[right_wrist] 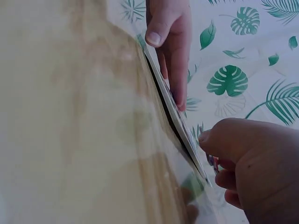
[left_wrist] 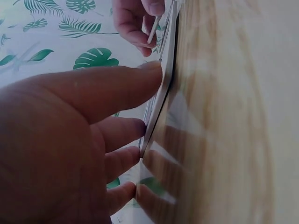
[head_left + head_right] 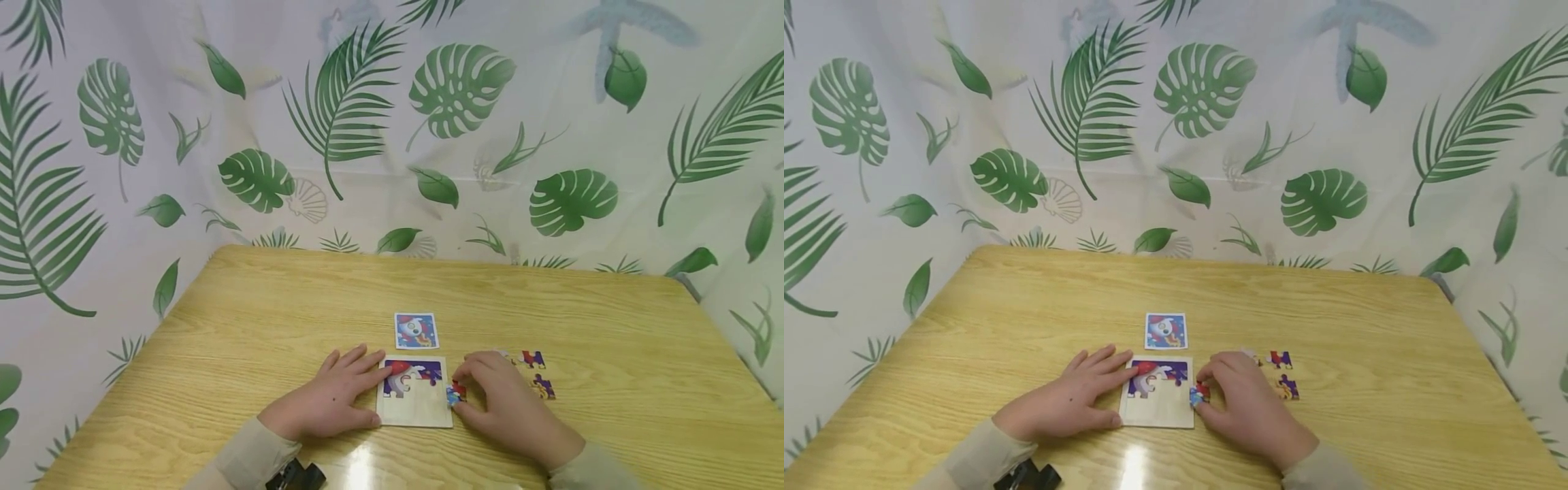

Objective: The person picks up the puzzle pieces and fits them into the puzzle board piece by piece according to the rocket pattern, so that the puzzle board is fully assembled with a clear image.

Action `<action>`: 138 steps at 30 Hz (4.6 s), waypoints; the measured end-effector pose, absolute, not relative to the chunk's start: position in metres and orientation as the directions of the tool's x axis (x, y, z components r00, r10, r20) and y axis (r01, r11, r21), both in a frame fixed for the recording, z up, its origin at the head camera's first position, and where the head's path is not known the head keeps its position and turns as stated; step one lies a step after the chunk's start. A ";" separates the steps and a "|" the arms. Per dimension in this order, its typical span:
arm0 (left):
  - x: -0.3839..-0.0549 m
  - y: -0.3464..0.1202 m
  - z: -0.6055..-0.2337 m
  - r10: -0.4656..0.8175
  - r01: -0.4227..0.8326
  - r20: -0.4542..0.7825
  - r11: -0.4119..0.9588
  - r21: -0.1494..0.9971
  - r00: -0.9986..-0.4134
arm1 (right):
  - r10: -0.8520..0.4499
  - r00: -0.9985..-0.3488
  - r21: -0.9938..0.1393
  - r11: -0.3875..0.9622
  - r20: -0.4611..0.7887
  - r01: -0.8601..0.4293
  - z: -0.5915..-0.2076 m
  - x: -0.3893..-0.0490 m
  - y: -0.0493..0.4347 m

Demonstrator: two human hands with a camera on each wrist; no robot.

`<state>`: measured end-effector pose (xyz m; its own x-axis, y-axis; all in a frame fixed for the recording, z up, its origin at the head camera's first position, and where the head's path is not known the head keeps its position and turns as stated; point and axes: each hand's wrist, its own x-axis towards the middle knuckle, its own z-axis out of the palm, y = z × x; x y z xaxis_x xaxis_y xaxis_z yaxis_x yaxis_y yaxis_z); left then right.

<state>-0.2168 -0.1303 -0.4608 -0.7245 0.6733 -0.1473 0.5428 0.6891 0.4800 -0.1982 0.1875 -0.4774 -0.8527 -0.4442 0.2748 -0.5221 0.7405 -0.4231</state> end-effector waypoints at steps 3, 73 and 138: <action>-0.217 -0.130 -0.460 0.668 0.538 -0.154 0.696 0.476 -0.728 | -0.455 -0.849 -0.445 0.723 0.268 -0.528 -0.477 -0.197 0.177; -0.215 -0.111 -0.468 0.566 0.478 -0.093 0.763 0.436 -0.819 | -0.604 -0.758 -0.380 0.660 0.245 -0.648 -0.477 -0.193 0.122; -0.216 -0.114 -0.465 0.560 0.458 -0.121 0.767 0.449 -0.820 | -0.264 -0.917 -0.402 0.836 0.300 -0.372 -0.488 -0.237 0.255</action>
<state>-0.2163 -0.1139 -0.4654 -0.8196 0.5599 -0.1214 0.4577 0.7673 0.4492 -0.2373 0.2552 -0.4881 -0.9167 -0.2639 0.3002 -0.3725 0.8363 -0.4023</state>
